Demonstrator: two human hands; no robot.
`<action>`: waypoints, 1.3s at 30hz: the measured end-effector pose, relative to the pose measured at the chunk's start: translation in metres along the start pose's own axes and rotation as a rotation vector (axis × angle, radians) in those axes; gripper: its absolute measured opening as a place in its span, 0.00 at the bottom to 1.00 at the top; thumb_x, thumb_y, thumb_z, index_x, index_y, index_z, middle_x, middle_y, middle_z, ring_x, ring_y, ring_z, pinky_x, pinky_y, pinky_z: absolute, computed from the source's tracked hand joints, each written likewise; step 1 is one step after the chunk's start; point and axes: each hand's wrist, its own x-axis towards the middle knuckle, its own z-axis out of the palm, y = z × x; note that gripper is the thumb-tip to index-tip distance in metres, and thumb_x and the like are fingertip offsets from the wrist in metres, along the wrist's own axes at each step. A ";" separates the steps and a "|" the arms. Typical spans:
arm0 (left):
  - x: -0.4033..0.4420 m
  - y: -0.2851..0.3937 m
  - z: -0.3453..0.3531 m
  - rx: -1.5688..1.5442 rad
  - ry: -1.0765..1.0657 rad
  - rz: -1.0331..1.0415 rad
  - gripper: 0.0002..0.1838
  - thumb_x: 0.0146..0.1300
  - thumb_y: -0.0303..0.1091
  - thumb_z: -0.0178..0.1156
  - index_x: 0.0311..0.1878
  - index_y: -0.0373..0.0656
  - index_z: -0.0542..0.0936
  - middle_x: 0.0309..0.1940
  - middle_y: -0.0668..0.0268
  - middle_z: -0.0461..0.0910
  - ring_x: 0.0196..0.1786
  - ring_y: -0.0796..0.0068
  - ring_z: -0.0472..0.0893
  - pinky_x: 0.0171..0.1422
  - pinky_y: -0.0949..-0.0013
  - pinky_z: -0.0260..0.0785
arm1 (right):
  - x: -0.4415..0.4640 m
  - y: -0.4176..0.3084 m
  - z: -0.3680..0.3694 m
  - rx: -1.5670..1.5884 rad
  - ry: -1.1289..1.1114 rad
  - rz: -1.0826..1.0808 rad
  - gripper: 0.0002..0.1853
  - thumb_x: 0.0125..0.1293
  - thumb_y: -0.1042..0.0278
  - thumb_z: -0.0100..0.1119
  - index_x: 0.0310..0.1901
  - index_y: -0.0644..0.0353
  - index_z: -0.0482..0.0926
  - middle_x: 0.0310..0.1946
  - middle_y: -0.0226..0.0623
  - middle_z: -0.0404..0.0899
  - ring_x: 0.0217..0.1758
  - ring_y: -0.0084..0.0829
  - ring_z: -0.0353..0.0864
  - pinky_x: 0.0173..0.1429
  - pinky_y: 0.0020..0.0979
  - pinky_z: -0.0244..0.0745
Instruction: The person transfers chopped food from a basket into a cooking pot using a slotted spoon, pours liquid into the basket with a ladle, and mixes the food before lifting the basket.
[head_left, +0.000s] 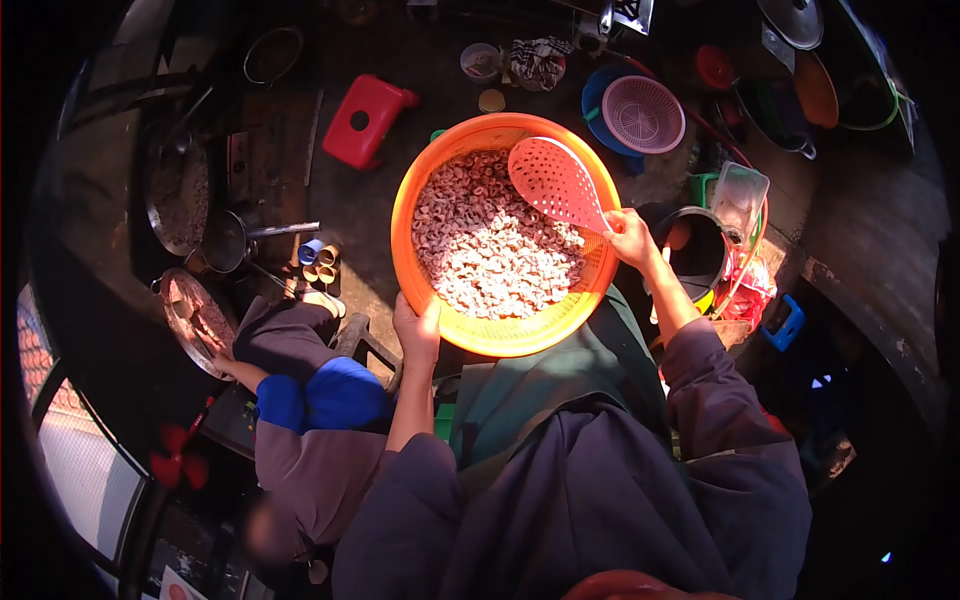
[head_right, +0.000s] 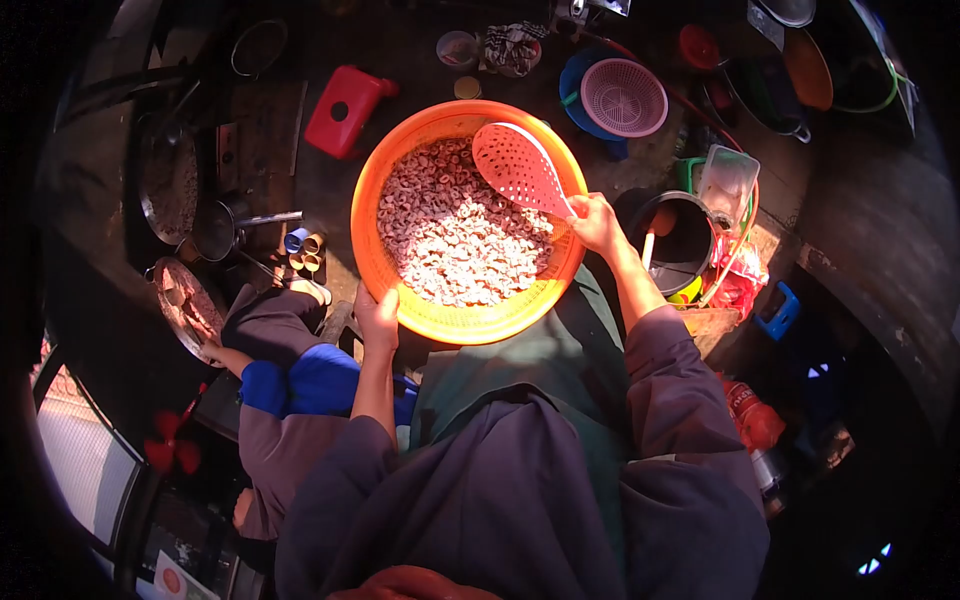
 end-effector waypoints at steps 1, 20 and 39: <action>-0.001 0.002 0.001 -0.008 -0.011 0.016 0.13 0.56 0.20 0.56 0.46 0.35 0.72 0.39 0.67 0.77 0.40 0.78 0.76 0.47 0.73 0.70 | -0.002 0.004 0.002 -0.020 0.007 -0.017 0.19 0.52 0.68 0.61 0.48 0.60 0.80 0.44 0.48 0.78 0.50 0.41 0.76 0.56 0.36 0.72; -0.021 0.030 -0.007 -0.027 -0.078 0.067 0.13 0.56 0.28 0.59 0.45 0.36 0.74 0.35 0.60 0.83 0.37 0.72 0.83 0.44 0.68 0.74 | -0.014 -0.009 -0.011 0.193 0.076 0.144 0.16 0.53 0.70 0.58 0.43 0.66 0.79 0.41 0.34 0.72 0.32 0.23 0.76 0.27 0.23 0.73; 0.020 0.157 -0.130 0.090 -0.590 0.194 0.18 0.56 0.34 0.61 0.45 0.33 0.69 0.32 0.49 0.80 0.38 0.49 0.81 0.40 0.59 0.72 | -0.107 -0.151 -0.019 0.399 0.306 0.353 0.01 0.56 0.74 0.57 0.28 0.60 0.76 0.22 0.28 0.75 0.20 0.21 0.73 0.21 0.24 0.69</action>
